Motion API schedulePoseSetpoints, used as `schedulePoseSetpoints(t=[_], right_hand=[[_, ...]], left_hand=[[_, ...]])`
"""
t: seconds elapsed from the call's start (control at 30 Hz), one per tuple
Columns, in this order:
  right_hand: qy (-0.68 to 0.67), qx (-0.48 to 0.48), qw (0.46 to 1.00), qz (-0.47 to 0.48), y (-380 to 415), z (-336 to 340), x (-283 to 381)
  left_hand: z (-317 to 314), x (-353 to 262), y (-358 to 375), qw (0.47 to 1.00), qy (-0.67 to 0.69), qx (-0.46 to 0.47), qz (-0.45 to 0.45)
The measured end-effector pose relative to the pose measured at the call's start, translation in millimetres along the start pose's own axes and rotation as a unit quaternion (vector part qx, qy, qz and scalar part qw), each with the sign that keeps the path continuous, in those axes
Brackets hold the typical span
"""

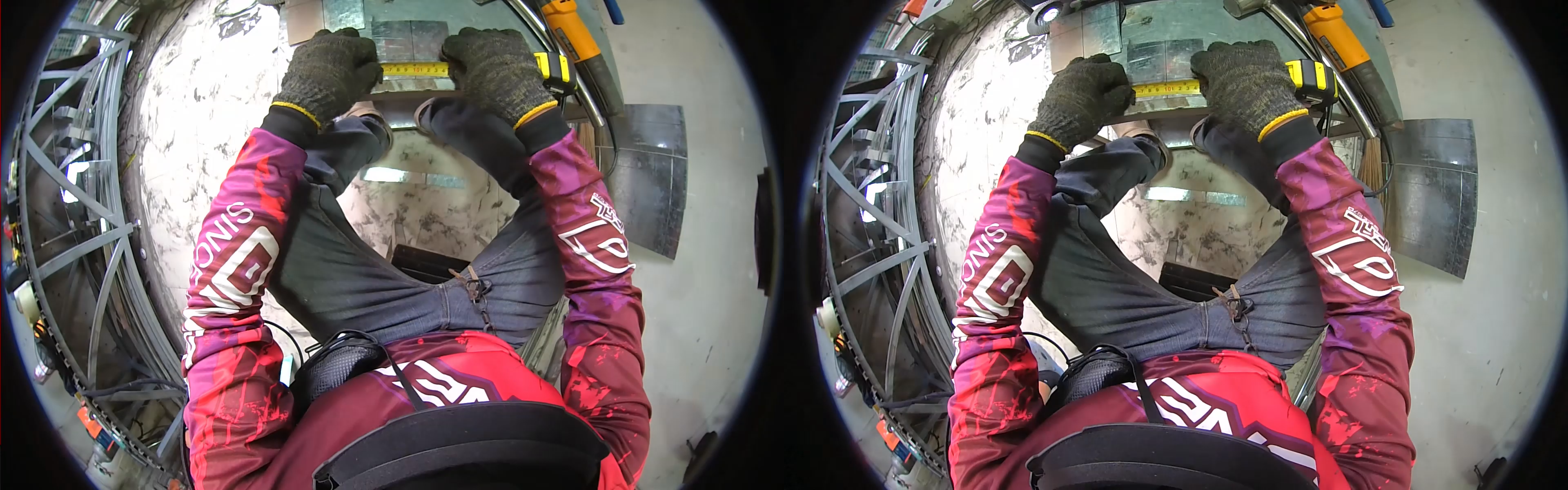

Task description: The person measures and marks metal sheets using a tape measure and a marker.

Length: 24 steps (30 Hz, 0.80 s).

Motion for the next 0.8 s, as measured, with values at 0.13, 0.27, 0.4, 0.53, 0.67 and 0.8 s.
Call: schedulePoseSetpoints(t=[0.13, 0.27, 0.4, 0.53, 0.67, 0.8], right_hand=[[-0.006, -0.004, 0.999, 0.040, -1.6, 0.7, -3.1], [-0.011, -0.006, 0.999, 0.049, -3.3, -3.2, -7.4], [-0.017, -0.021, 0.999, 0.041, -0.4, -3.5, -5.2], [-0.035, -0.027, 0.999, 0.018, 1.5, -3.3, -5.0], [-0.026, -0.011, 1.000, 0.005, 2.2, -3.6, -3.0], [-0.021, -0.022, 0.999, 0.012, 2.7, -3.7, -1.3]], left_hand=[[-0.3, -0.7, 0.5, 1.000, -0.003, 0.002, -0.008], [-1.2, 1.0, -1.2, 1.000, -0.014, 0.007, -0.021], [-2.8, 3.3, -2.2, 1.000, 0.000, 0.019, -0.015], [-1.3, 2.3, -1.5, 1.000, 0.014, 0.027, -0.009], [2.4, -2.2, -0.1, 1.000, -0.011, 0.019, -0.019], [0.5, -3.9, 0.1, 0.999, -0.019, 0.024, -0.014]])
Point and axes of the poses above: each hand's wrist, its own y-axis away from the middle knuckle, its own z-axis out of the back of the hand, x = y × z, the point moved 4 cm from there along -y, towards the middle knuckle, and after that the axes turned 10 degrees about z, right-handed, at the moved point
